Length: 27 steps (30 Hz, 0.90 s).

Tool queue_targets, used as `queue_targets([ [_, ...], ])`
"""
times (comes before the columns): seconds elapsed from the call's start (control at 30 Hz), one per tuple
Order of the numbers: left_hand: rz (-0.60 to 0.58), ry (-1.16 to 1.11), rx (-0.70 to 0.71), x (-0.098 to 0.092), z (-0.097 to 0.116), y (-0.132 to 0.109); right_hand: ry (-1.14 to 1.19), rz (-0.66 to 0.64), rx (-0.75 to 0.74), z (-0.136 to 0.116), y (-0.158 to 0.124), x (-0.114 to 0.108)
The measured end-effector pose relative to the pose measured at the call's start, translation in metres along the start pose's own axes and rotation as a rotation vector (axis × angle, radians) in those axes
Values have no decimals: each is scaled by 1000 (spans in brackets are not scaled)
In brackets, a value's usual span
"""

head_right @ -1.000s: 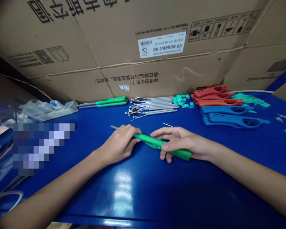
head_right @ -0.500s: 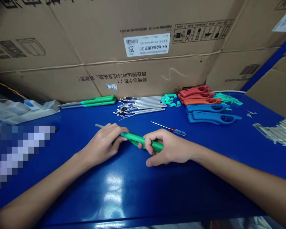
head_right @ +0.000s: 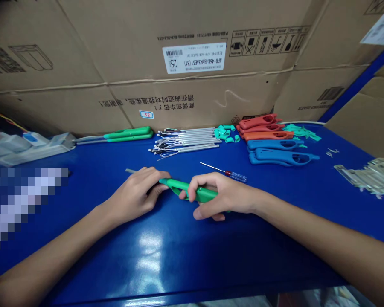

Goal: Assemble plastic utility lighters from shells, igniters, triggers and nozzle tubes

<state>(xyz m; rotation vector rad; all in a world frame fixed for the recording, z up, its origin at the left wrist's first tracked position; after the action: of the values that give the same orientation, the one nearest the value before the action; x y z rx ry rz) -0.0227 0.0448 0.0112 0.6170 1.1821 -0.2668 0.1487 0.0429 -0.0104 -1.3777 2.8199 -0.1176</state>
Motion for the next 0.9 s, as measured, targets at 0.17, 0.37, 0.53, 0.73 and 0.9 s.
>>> queue_targets([
  [0.17, -19, -8, -1, -5, 8, -2, 38, 21, 16, -2, 0, 4],
  [0.37, -34, 59, -82, -6, 13, -1, 181, 49, -38, -2, 4, 10],
  [0.53, -26, 154, -258, -2, 10, 1, -7, 240, 11, 1, 5, 6],
  [0.73, -109, 109, -341, 3, 7, 4, -34, 268, -32, -2, 6, 6],
  [0.9, -118, 64, -339, 1, 7, 4, 24, 233, -12, -3, 6, 3],
])
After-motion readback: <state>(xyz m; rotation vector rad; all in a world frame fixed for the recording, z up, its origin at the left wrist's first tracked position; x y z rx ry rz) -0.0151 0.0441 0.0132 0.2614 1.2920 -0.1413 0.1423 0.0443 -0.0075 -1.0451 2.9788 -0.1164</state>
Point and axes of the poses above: each hand's wrist, its own y-axis towards the middle knuckle, its own x-axis out of the palm, z = x × y, the point moved 6 cm from there along y, towards the middle knuckle, and after that the axes turned 12 degrees about -x, right-handed, at the moved point
